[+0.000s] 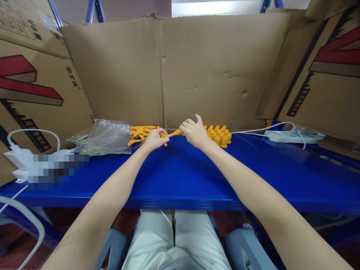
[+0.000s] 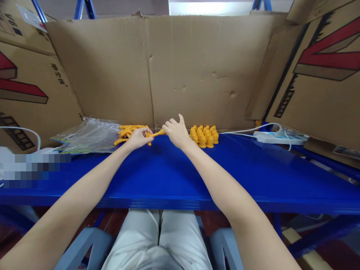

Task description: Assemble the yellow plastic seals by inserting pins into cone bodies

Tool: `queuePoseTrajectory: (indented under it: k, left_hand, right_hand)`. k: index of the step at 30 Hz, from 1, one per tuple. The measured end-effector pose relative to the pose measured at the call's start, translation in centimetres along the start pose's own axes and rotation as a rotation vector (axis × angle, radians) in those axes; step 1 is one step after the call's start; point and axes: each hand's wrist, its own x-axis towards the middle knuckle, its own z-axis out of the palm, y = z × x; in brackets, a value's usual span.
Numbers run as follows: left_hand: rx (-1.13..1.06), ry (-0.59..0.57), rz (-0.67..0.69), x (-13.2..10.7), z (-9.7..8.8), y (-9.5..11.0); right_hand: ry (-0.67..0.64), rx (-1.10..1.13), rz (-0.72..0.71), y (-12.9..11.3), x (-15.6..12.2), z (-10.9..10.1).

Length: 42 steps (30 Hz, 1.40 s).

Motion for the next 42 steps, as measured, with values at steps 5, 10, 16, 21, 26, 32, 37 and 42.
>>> queuePoseTrajectory:
  k: [5,10,16,21,26,32,37,42]
  left_hand:
    - [-0.275,-0.133,-0.107,0.1,-0.4,0.0]
    - [-0.339,-0.25,-0.187,-0.1,-2.0,0.6]
    - [-0.457,-0.528,-0.345,-0.2,-3.6,0.2]
    - [-0.49,-0.641,-0.391,-0.3,-3.8,-0.2]
    - [-0.284,-0.358,-0.26,-0.3,-2.7,0.6]
    - [0.24,0.039,0.06,-1.2,-1.2,1.6]
    - [0.435,0.075,0.141,-1.6,-0.9,2.2]
    - [0.42,0.109,0.197,-1.6,-0.7,2.1]
  right_hand:
    - [0.019,0.026,-0.037,0.2,0.1,0.1]
    - [0.087,0.021,-0.059,-0.1,0.1,-0.3]
    - [0.203,-0.054,-0.161,-0.1,0.3,0.5]
    - [0.308,-0.1,-0.247,0.4,0.9,1.5]
    - [0.199,-0.12,-0.167,0.1,1.4,1.2]
    - [-0.049,-0.023,-0.181,-1.0,1.0,1.6]
    - [-0.159,-0.002,-0.065,-0.9,0.3,2.0]
    - [-0.145,0.038,-0.017,-0.5,0.1,1.2]
